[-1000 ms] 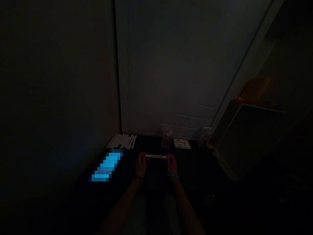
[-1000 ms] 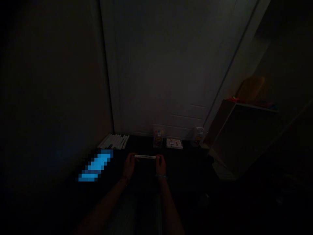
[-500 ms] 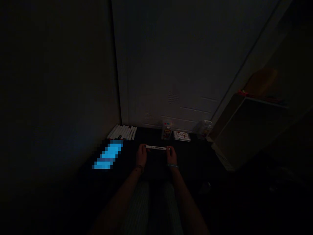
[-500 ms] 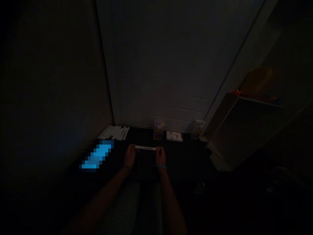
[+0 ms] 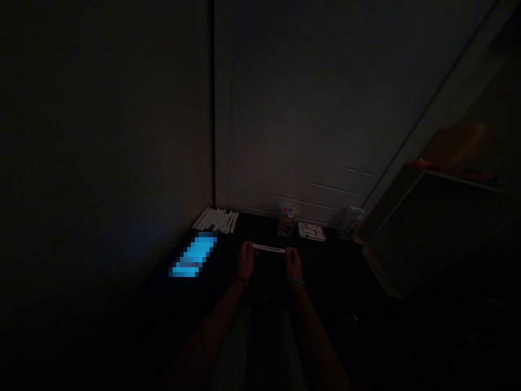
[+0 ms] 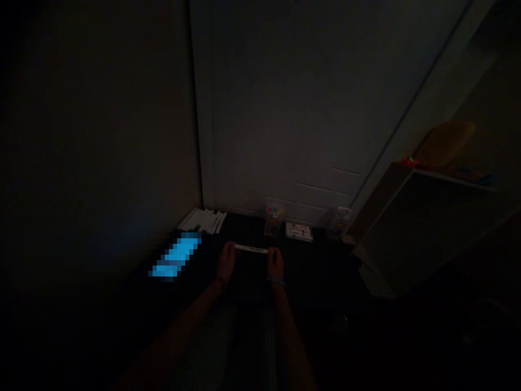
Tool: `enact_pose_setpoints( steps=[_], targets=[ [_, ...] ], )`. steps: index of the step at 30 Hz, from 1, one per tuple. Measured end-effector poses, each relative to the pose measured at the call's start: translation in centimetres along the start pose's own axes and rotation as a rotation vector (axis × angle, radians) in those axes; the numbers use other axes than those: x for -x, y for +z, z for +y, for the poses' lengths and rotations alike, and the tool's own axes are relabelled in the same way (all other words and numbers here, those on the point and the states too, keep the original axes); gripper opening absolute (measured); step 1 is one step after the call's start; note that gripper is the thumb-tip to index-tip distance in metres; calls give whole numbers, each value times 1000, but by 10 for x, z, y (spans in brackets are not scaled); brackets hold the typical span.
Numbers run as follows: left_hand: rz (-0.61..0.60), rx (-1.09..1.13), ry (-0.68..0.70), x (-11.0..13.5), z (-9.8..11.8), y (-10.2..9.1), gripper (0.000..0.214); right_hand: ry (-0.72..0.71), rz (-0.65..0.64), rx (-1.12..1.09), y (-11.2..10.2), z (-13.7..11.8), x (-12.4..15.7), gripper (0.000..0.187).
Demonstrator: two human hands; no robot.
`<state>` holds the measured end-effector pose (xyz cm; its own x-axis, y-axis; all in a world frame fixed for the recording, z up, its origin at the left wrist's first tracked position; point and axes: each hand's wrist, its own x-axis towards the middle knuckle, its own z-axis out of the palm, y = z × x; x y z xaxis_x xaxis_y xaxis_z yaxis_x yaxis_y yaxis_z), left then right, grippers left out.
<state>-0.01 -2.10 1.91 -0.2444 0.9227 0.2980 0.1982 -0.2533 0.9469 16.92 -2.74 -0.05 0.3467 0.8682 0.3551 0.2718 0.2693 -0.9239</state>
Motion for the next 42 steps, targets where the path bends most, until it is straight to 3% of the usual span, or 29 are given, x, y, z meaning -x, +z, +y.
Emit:
enact_pose_setpoints(
  steps=[27, 42],
  targets=[
    [5, 12, 5, 2, 8, 0, 35, -17, -21, -39, -2, -9, 4, 33],
    [-24, 78, 8, -4, -3, 2, 35, 20, -35, -76, 1, -4, 2, 37]
  ],
)
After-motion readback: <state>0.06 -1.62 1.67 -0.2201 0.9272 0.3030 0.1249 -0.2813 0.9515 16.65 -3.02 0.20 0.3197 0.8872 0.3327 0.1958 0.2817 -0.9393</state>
